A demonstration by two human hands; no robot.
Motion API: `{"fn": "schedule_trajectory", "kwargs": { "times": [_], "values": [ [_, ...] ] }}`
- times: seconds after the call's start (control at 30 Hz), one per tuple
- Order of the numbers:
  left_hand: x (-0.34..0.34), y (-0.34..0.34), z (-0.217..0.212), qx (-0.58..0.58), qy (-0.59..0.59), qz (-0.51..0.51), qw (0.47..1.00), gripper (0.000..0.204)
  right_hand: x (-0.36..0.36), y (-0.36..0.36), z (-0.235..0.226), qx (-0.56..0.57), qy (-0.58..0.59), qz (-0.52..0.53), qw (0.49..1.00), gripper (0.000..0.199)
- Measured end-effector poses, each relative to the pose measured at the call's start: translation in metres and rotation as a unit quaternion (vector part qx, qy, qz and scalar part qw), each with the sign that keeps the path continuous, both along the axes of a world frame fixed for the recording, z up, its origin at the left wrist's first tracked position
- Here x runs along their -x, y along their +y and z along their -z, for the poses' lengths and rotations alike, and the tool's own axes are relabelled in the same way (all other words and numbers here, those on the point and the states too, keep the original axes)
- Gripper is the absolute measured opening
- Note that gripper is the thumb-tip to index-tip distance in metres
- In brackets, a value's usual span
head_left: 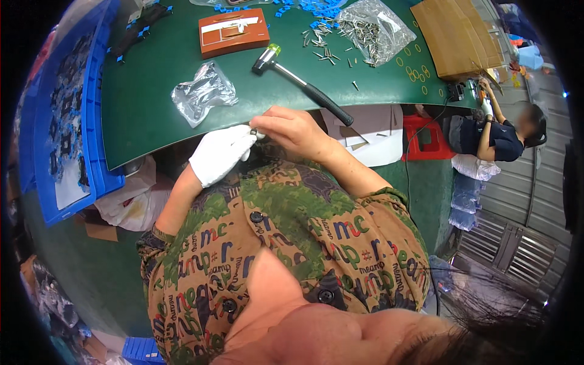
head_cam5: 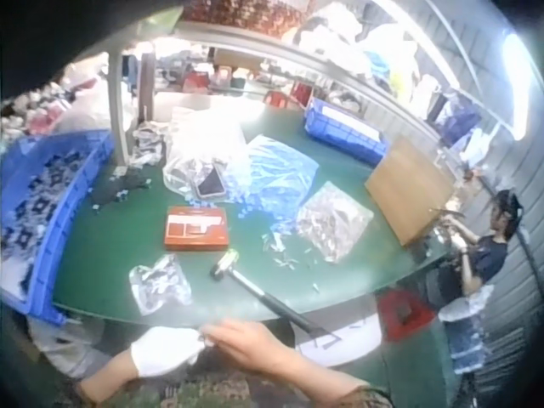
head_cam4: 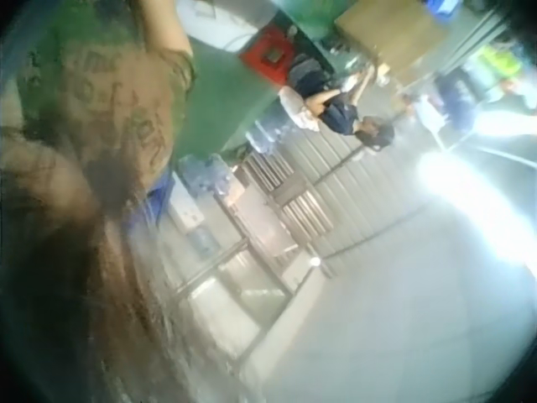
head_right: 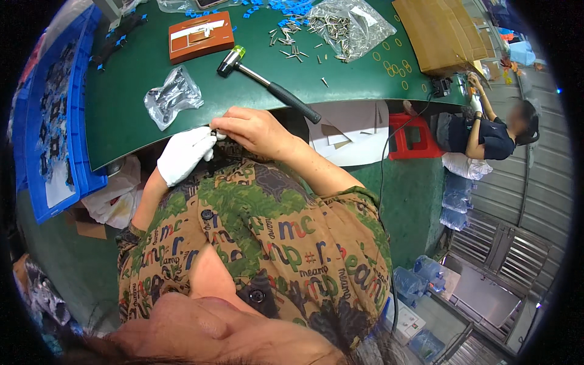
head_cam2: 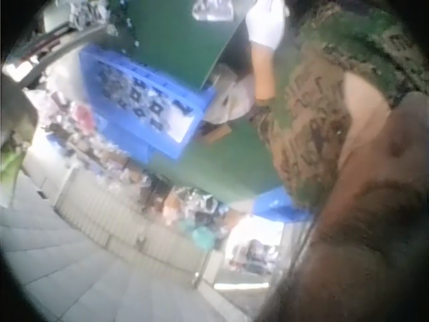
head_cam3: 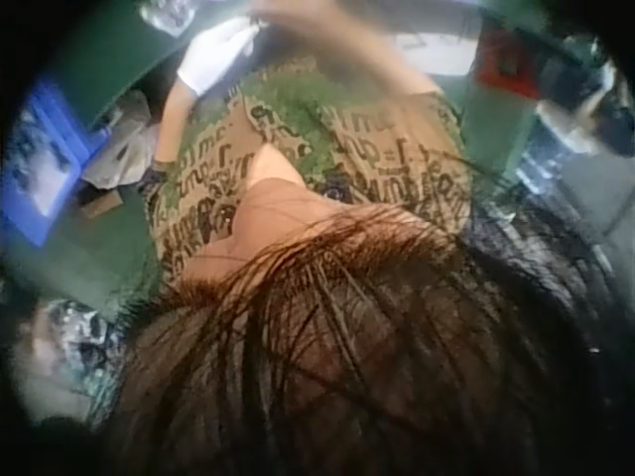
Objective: The person sits at a green workbench and assembles small black plastic parts with blue plastic pieces and metal pins. They pick up a black part, insert a blue piece, place a metal pin, and use a hammer to secure the pin into the part. The person repeats this process for multiple units, placing finished assemblies into a blue bin.
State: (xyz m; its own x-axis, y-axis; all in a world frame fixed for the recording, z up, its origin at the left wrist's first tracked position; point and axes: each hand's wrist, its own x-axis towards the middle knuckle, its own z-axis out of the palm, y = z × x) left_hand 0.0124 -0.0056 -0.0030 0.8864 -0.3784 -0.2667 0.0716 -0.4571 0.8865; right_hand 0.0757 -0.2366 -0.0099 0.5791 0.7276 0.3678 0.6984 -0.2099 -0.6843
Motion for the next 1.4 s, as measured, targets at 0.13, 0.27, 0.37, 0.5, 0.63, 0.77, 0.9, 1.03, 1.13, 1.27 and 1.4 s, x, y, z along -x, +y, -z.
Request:
{"fn": "schedule_trajectory", "kwargs": {
  "times": [0.13,0.27,0.37,0.5,0.63,0.77,0.9,1.03,1.13,1.27,1.4],
  "values": [
    [0.004,0.002,-0.001,0.081,0.049,-0.004,0.995,0.031,-0.002,0.003,0.002,0.003,-0.061,-0.016,0.998,0.027],
    [0.005,0.003,0.001,0.096,0.037,0.005,0.995,0.031,0.000,0.005,0.004,-0.007,-0.091,-0.015,0.996,0.027],
    [0.006,0.003,0.002,0.110,0.044,0.005,0.993,0.031,0.000,0.005,0.005,-0.010,-0.118,-0.010,0.993,0.028],
    [0.007,0.002,0.003,0.110,0.052,0.003,0.993,0.031,0.004,0.007,0.014,-0.019,-0.139,0.007,0.990,0.030],
    [0.009,0.002,0.004,0.108,0.049,-0.008,0.993,0.030,0.008,0.010,0.017,-0.029,-0.141,0.023,0.989,0.032],
    [0.010,-0.002,0.007,0.120,0.059,-0.022,0.991,0.029,0.012,0.011,0.029,-0.035,-0.133,0.040,0.990,0.032],
    [0.014,-0.003,0.015,0.130,0.083,-0.042,0.987,0.029,0.014,0.014,0.033,-0.051,-0.120,0.038,0.991,0.031],
    [0.016,-0.006,0.013,0.138,0.075,-0.056,0.986,0.026,0.014,0.014,0.028,-0.058,-0.115,0.030,0.991,0.028],
    [0.014,-0.007,0.018,0.102,0.069,-0.052,0.991,0.030,0.012,0.008,0.020,-0.022,-0.114,0.024,0.993,0.034],
    [0.017,-0.007,0.022,0.155,0.087,-0.089,0.980,0.031,-0.017,-0.009,-0.020,-0.018,-0.180,0.047,0.982,0.029],
    [0.013,-0.012,0.013,0.187,0.104,-0.096,0.972,0.026,-0.106,-0.034,-0.036,0.034,-0.184,0.186,0.965,0.015]
  ]
}}
